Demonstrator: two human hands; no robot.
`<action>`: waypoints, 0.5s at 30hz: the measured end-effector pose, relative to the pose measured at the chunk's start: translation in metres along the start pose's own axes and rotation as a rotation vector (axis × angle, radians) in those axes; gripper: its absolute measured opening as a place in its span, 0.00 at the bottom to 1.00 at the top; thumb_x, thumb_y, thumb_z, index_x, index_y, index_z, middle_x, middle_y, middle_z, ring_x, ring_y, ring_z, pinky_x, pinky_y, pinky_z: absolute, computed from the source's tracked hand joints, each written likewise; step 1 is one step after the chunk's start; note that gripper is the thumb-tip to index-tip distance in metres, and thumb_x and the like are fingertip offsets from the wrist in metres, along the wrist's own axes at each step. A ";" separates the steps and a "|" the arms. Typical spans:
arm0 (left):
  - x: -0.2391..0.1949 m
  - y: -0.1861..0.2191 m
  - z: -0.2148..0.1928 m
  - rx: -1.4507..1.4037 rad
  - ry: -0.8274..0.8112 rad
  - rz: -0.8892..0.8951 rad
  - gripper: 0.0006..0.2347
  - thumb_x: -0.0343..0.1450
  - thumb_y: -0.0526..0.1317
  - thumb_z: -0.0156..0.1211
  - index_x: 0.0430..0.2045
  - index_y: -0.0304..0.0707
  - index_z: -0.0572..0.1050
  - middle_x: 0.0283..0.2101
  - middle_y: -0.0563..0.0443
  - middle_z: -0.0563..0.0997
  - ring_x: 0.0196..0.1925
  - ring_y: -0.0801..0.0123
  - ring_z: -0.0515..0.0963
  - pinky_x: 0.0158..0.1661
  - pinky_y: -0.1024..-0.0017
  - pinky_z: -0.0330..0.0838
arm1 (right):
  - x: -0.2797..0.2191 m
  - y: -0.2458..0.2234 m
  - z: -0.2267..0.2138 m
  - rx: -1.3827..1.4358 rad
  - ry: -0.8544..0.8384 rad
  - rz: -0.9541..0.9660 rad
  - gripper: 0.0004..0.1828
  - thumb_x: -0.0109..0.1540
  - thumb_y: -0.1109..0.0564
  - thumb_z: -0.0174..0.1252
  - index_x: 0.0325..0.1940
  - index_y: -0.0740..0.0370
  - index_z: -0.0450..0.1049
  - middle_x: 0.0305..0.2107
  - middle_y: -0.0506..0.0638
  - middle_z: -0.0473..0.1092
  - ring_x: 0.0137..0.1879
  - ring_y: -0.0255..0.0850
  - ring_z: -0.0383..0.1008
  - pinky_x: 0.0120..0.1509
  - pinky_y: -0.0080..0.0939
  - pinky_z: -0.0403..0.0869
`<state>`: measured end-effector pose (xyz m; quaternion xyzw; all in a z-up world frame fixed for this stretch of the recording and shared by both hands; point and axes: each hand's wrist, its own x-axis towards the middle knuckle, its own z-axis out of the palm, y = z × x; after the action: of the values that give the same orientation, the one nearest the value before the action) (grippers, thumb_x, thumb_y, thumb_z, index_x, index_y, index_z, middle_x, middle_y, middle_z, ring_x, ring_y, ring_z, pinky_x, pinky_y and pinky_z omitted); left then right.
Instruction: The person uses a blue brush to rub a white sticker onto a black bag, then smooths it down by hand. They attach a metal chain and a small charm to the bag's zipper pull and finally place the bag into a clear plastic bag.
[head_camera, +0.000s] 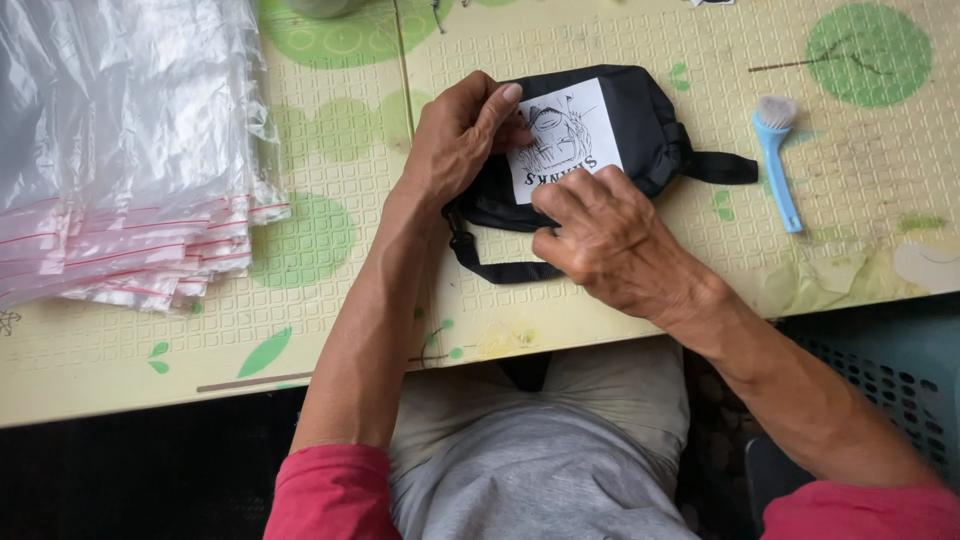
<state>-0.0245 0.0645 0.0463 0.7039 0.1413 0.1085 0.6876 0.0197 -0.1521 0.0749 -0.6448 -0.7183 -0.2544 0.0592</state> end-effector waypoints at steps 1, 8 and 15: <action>0.000 -0.002 0.000 -0.001 -0.003 0.002 0.13 0.73 0.51 0.54 0.29 0.41 0.70 0.34 0.47 0.84 0.38 0.67 0.92 0.37 0.78 0.86 | -0.006 0.006 -0.002 -0.003 -0.001 0.002 0.13 0.64 0.68 0.55 0.28 0.56 0.67 0.45 0.53 0.67 0.45 0.46 0.66 0.42 0.45 0.65; 0.003 -0.010 -0.001 0.192 -0.033 0.145 0.09 0.72 0.42 0.66 0.32 0.39 0.72 0.33 0.52 0.83 0.37 0.73 0.86 0.38 0.79 0.84 | -0.058 0.045 -0.005 -0.147 -0.088 -0.012 0.10 0.64 0.66 0.65 0.36 0.52 0.75 0.42 0.48 0.67 0.47 0.43 0.65 0.46 0.43 0.67; -0.027 0.035 0.024 0.824 -0.156 0.419 0.23 0.65 0.53 0.77 0.39 0.28 0.81 0.37 0.31 0.83 0.38 0.41 0.86 0.39 0.54 0.84 | -0.091 0.033 0.006 0.429 0.354 0.686 0.06 0.70 0.59 0.69 0.46 0.60 0.78 0.41 0.49 0.62 0.42 0.45 0.68 0.51 0.45 0.72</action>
<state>-0.0393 0.0322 0.0812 0.9378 -0.0245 0.1265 0.3224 0.0676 -0.2301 0.0416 -0.7655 -0.4781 -0.1718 0.3948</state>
